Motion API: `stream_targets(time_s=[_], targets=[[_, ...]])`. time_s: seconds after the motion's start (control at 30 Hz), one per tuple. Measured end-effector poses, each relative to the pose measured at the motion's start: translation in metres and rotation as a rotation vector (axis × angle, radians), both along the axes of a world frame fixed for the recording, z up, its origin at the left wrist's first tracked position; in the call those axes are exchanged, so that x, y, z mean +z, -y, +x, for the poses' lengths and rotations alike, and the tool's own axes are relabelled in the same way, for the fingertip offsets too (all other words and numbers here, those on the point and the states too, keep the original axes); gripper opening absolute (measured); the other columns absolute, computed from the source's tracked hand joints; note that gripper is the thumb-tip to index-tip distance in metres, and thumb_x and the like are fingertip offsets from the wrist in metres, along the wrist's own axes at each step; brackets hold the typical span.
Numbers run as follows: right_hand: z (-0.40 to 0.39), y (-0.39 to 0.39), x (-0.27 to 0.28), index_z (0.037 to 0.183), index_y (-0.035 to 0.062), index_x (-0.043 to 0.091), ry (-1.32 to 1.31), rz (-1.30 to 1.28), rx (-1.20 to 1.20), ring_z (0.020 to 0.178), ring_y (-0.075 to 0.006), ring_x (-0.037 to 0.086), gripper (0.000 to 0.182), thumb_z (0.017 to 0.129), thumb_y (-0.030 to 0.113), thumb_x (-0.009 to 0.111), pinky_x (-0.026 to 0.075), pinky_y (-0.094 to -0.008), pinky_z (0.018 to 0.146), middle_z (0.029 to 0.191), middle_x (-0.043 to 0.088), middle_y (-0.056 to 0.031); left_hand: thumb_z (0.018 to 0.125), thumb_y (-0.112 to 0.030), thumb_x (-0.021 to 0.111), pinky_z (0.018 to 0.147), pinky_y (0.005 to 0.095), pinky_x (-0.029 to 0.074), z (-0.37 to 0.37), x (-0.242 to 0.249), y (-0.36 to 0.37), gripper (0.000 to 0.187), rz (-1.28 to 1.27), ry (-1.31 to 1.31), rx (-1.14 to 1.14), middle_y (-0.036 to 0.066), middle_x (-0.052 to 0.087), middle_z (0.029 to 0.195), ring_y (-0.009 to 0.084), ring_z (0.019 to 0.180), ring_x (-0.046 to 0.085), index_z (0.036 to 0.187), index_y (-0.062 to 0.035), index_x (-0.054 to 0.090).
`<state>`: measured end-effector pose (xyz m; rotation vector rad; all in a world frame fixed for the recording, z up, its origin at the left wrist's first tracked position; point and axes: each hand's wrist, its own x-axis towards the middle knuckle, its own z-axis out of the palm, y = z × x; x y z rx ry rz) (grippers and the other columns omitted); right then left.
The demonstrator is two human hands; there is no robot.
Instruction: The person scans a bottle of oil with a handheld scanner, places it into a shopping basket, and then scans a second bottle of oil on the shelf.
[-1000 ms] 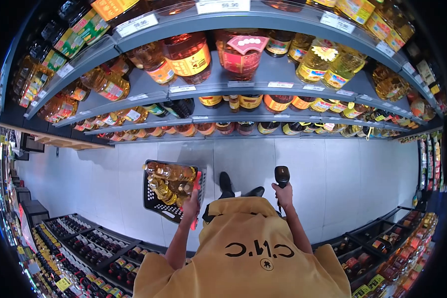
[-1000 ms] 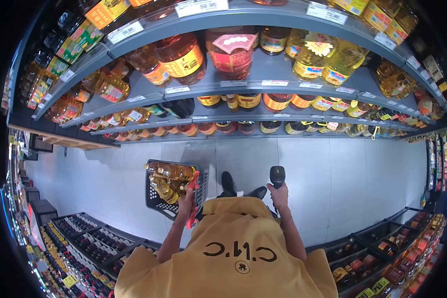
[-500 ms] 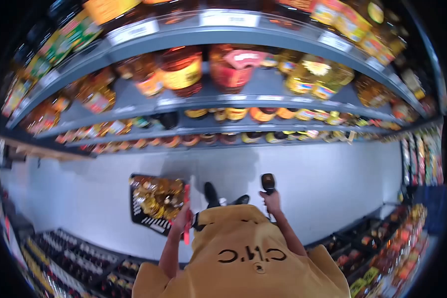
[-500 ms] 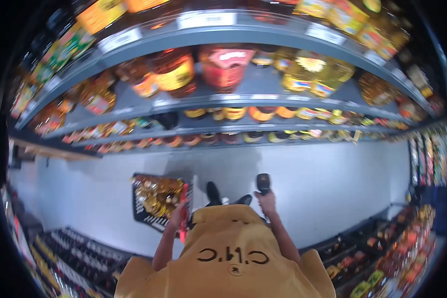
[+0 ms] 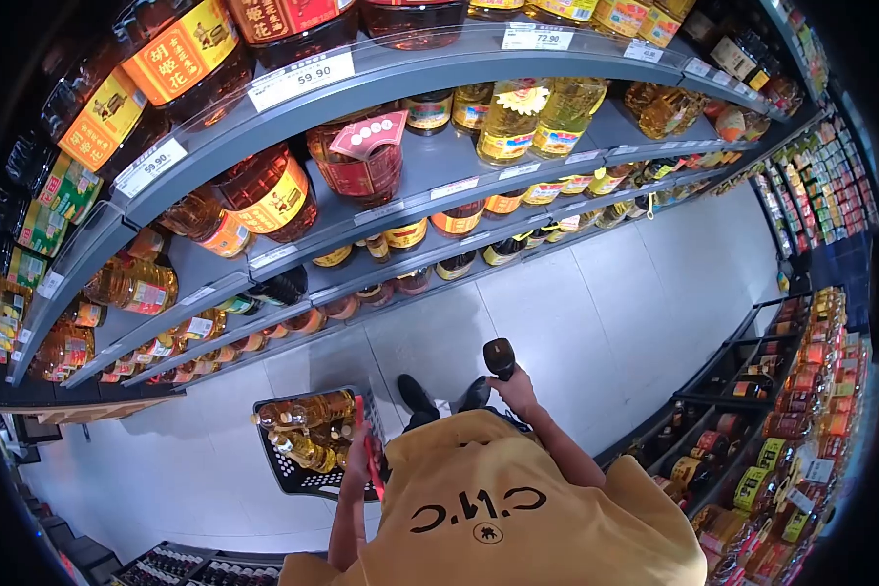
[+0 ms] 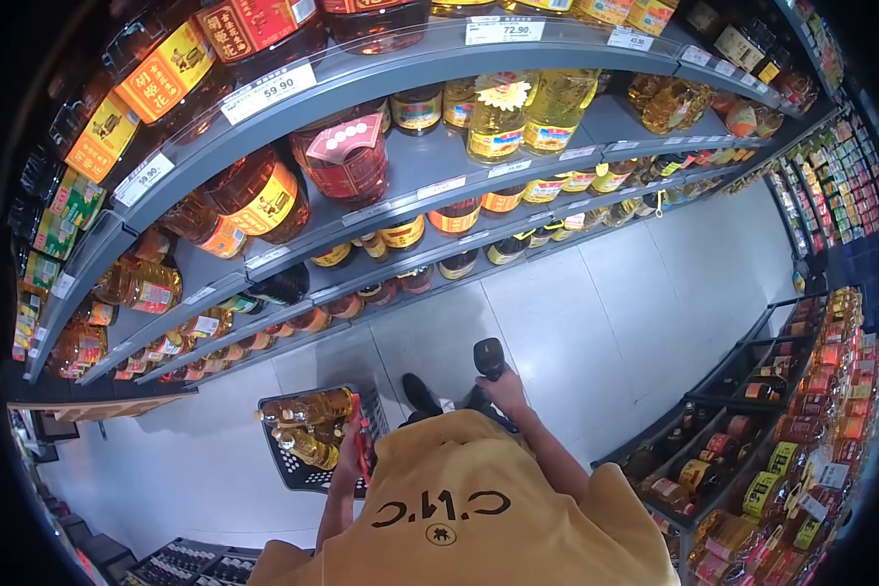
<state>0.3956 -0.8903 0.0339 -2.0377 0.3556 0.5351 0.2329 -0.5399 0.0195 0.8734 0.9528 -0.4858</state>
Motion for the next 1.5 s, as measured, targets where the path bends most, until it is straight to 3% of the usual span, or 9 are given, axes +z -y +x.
stream_targets(time_s=[0.4, 0.73, 0.93, 1.0, 1.07, 1.17, 1.2, 1.4, 1.5], targets=[[-0.015, 0.025, -0.007, 0.113, 0.0001, 0.064, 0.009, -0.023, -0.036, 0.092, -0.0294, 0.068, 0.046, 0.077, 0.026, 0.077, 0.052, -0.039, 0.085, 0.098, 0.071, -0.0178, 0.091, -0.074, 0.046, 0.04, 0.0323, 0.04, -0.013, 0.0, 0.016, 0.064, 0.261, -0.06, 0.006, 0.002, 0.045, 0.053, 0.0185, 0.041, 0.048, 0.075, -0.0125, 0.05], [0.001, 0.115, -0.008, 0.112, -0.0006, 0.063, -0.004, 0.072, -0.13, 0.087, -0.0263, 0.067, 0.045, 0.078, 0.026, 0.077, 0.052, -0.0384, 0.081, 0.095, 0.07, -0.0159, 0.085, -0.08, 0.049, 0.045, 0.0297, 0.039, -0.043, -0.035, 0.029, 0.072, 0.639, -0.107, 0.084, 0.0, 0.05, 0.057, 0.0146, 0.048, 0.049, 0.065, -0.0115, 0.055], [0.005, 0.175, -0.03, 0.107, -0.0003, 0.064, 0.076, 0.105, -0.167, 0.074, -0.0219, 0.066, 0.04, 0.078, 0.025, 0.078, 0.052, -0.0371, 0.071, 0.082, 0.069, -0.0109, 0.084, -0.082, 0.047, 0.054, 0.034, 0.045, -0.034, -0.047, 0.031, 0.093, 0.899, -0.206, 0.091, 0.009, 0.065, 0.075, 0.0184, 0.06, 0.057, 0.093, 0.007, 0.072], [0.003, 0.199, -0.022, 0.104, -0.0001, 0.064, 0.021, 0.09, -0.158, 0.066, -0.0202, 0.064, 0.038, 0.078, 0.024, 0.078, 0.052, -0.0362, 0.064, 0.075, 0.067, -0.0091, 0.088, -0.078, 0.048, 0.081, 0.0345, 0.051, -0.014, 0.005, 0.06, 0.092, 0.833, -0.44, 0.017, 0.015, 0.07, 0.102, 0.0215, 0.091, 0.065, 0.112, 0.0087, 0.07], [-0.003, 0.225, -0.042, 0.095, -0.0003, 0.063, 0.106, 0.115, -0.173, 0.055, -0.0173, 0.06, 0.031, 0.079, 0.022, 0.078, 0.048, -0.035, 0.054, 0.066, 0.063, -0.0075, 0.095, -0.065, 0.051, 0.086, 0.0307, 0.05, -0.007, 0.014, 0.087, 0.072, 0.828, 0.171, 0.24, 0.005, 0.067, 0.113, 0.0144, 0.096, 0.062, 0.125, -0.0007, 0.065], [-0.006, 0.257, -0.03, 0.097, -0.0005, 0.061, 0.073, 0.107, -0.24, 0.05, -0.0138, 0.055, 0.031, 0.081, 0.022, 0.076, 0.045, -0.0326, 0.047, 0.061, 0.058, -0.0049, 0.102, -0.055, 0.045, 0.048, 0.0258, 0.041, -0.023, 0.01, 0.057, 0.056, 0.79, -0.278, -0.098, -0.003, 0.062, 0.088, 0.0094, 0.059, 0.053, 0.12, -0.0068, 0.067], [-0.005, 0.265, -0.029, 0.095, -0.0001, 0.06, 0.073, 0.073, -0.245, 0.049, -0.0127, 0.054, 0.03, 0.081, 0.021, 0.075, 0.045, -0.0311, 0.046, 0.061, 0.057, -0.0039, 0.102, -0.054, 0.047, 0.038, 0.0256, 0.03, -0.036, 0.006, 0.065, 0.053, 0.742, 0.252, 0.013, -0.006, 0.062, 0.085, 0.007, 0.048, 0.044, 0.12, -0.0086, 0.067], [-0.021, 0.304, -0.031, 0.091, -0.0003, 0.058, -0.073, 0.135, -0.391, 0.049, -0.0137, 0.054, 0.028, 0.08, 0.018, 0.076, 0.045, -0.0323, 0.046, 0.061, 0.056, -0.0039, 0.105, -0.045, 0.045, 0.077, 0.0275, 0.05, -0.036, -0.04, 0.043, 0.053, 0.751, 0.031, 0.112, 0.003, 0.064, 0.114, 0.0119, 0.091, 0.061, 0.137, -0.0034, 0.054], [-0.026, 0.307, -0.045, 0.077, 0.0003, 0.059, -0.059, 0.06, -0.366, 0.046, -0.0172, 0.056, 0.024, 0.078, 0.017, 0.077, 0.046, -0.0367, 0.047, 0.054, 0.057, -0.0069, 0.105, -0.049, 0.044, 0.102, 0.0331, 0.044, -0.018, -0.01, 0.083, 0.062, 0.797, 0.424, 0.13, 0.006, 0.057, 0.135, 0.0181, 0.118, 0.056, 0.143, -0.0009, 0.048]])
